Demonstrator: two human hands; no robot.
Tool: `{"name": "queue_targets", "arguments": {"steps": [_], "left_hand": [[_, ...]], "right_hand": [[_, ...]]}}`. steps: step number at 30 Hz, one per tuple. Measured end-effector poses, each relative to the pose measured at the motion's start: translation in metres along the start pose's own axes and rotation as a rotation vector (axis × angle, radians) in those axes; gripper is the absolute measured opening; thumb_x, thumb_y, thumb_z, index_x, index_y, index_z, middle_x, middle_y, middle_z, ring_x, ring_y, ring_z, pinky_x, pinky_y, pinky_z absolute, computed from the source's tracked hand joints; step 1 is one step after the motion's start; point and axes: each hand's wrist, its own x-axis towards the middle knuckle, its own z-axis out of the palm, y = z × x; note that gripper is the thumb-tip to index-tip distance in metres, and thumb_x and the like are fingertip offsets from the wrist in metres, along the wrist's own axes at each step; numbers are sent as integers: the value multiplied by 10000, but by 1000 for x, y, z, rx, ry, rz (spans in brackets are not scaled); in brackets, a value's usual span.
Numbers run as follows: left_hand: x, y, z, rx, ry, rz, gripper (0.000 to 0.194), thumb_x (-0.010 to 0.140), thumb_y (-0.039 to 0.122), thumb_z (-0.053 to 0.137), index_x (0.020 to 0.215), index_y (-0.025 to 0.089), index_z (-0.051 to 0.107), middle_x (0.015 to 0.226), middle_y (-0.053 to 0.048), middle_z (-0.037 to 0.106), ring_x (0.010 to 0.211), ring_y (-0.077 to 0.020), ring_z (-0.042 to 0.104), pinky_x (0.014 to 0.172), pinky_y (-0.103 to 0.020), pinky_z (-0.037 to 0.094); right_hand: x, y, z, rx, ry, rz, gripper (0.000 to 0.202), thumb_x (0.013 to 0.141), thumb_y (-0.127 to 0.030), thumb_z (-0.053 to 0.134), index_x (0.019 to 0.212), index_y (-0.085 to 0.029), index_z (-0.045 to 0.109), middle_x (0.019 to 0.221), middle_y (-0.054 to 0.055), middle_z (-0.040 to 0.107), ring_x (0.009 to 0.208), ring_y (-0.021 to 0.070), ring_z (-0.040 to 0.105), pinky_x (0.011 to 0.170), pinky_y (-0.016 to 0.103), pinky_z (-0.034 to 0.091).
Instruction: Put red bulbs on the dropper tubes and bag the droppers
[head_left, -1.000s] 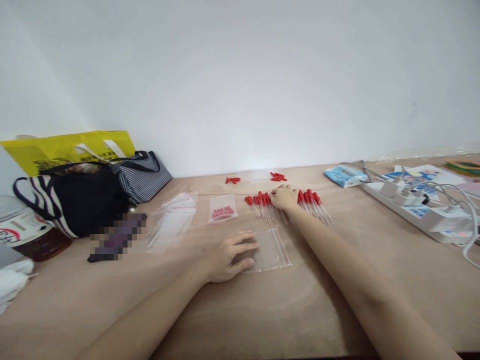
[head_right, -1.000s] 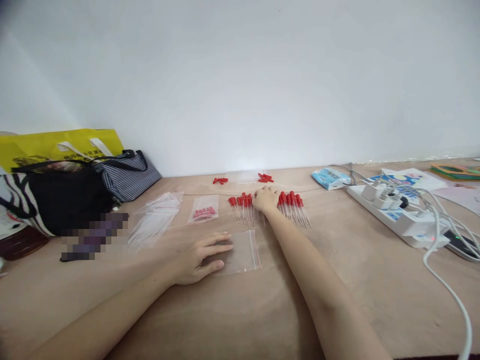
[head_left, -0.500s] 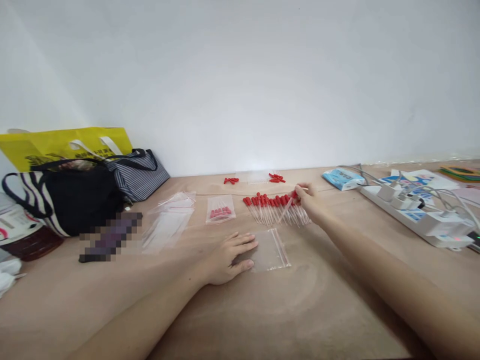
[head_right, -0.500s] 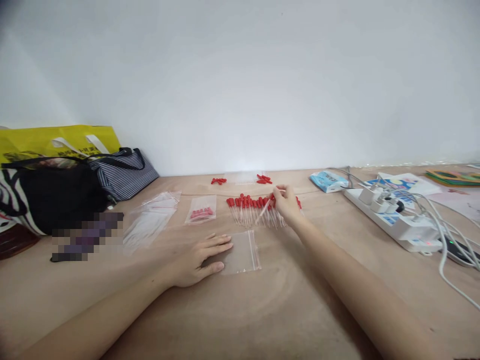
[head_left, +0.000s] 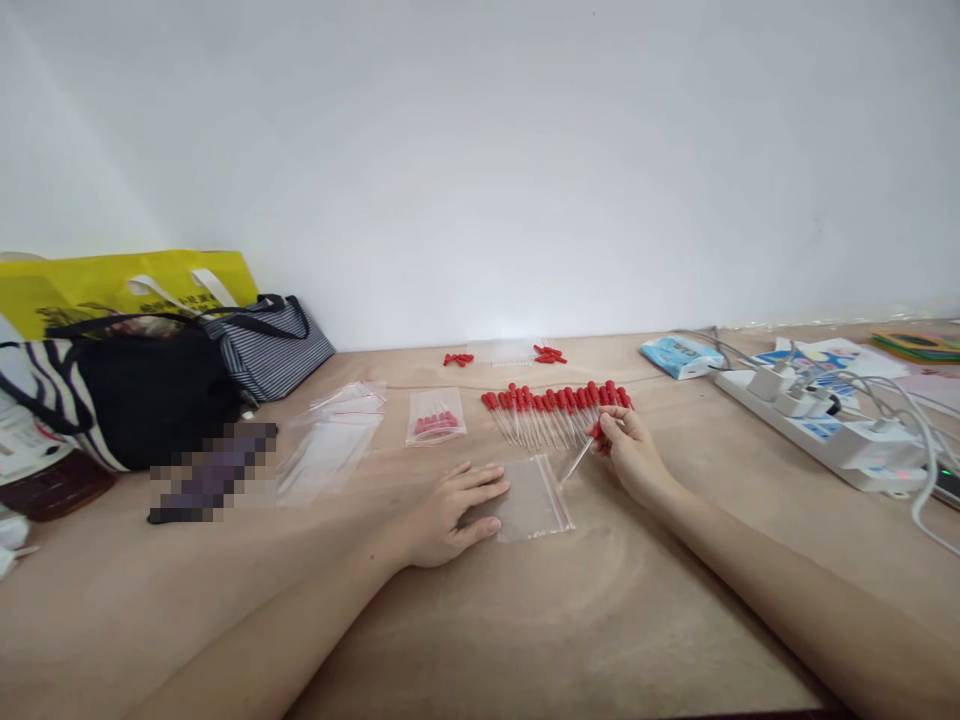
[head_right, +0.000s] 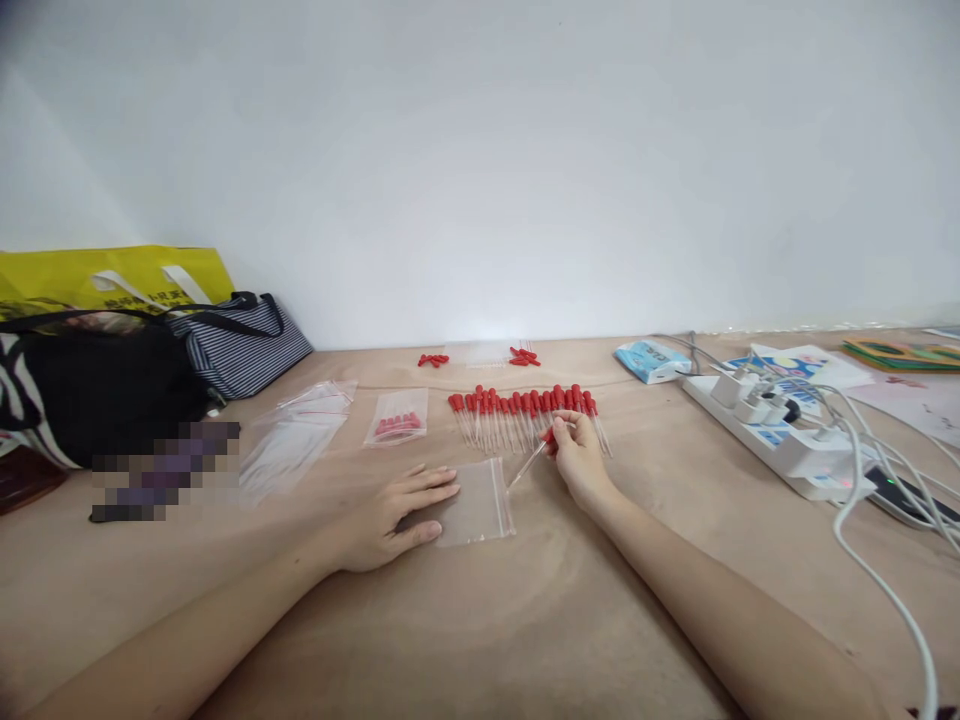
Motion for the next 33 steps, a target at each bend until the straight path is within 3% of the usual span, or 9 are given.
{"name": "queue_targets", "arguments": {"steps": [6, 12, 18, 24, 29, 33], "left_hand": [[0, 3, -2, 8, -18, -23, 430, 846, 385, 438, 1254, 253, 412, 1358, -36, 344, 1263, -214, 280, 1047, -448, 204], [0, 2, 0, 10, -10, -16, 428, 847, 389, 435, 1252, 253, 414, 1359, -31, 344, 1262, -207, 283, 1054, -436, 190], [0, 4, 0, -25, 31, -15, 556, 833, 388, 458, 1331, 241, 259, 1351, -37, 362, 1248, -209, 306, 1057, -429, 188], [1, 6, -3, -49, 15, -21, 609, 809, 436, 483, 1336, 245, 246, 1357, -48, 349, 1259, -241, 281, 1051, -451, 185], [6, 6, 2, -65, 9, -11, 631, 801, 431, 500, 1342, 246, 233, 1363, -55, 337, 1264, -236, 273, 1052, -451, 178], [12, 9, 7, -85, 5, 38, 623, 806, 390, 510, 1341, 229, 236, 1353, -60, 355, 1256, -210, 294, 1064, -427, 159]], "right_hand": [[-5, -3, 3, 38, 26, 45, 298, 655, -415, 572, 830, -223, 425, 605, -45, 571, 444, 80, 463, 461, 220, 362], [-15, 1, 9, 97, -52, 127, 307, 654, -390, 593, 833, -231, 402, 614, -48, 577, 466, 86, 507, 476, 222, 386], [-25, -2, 12, 92, -295, 176, 357, 611, -420, 658, 781, -214, 421, 650, -26, 597, 543, 107, 568, 555, 255, 446], [-25, -5, 5, -179, -587, 108, 302, 583, -386, 694, 720, -173, 530, 569, -50, 532, 447, 49, 441, 444, 190, 362], [-22, -5, 4, -329, -695, 54, 262, 579, -376, 699, 687, -175, 570, 422, -89, 401, 386, 40, 315, 379, 169, 238], [-26, -7, 9, -279, -764, 90, 274, 563, -397, 699, 656, -172, 573, 552, -43, 534, 464, 65, 440, 439, 190, 338]]}}
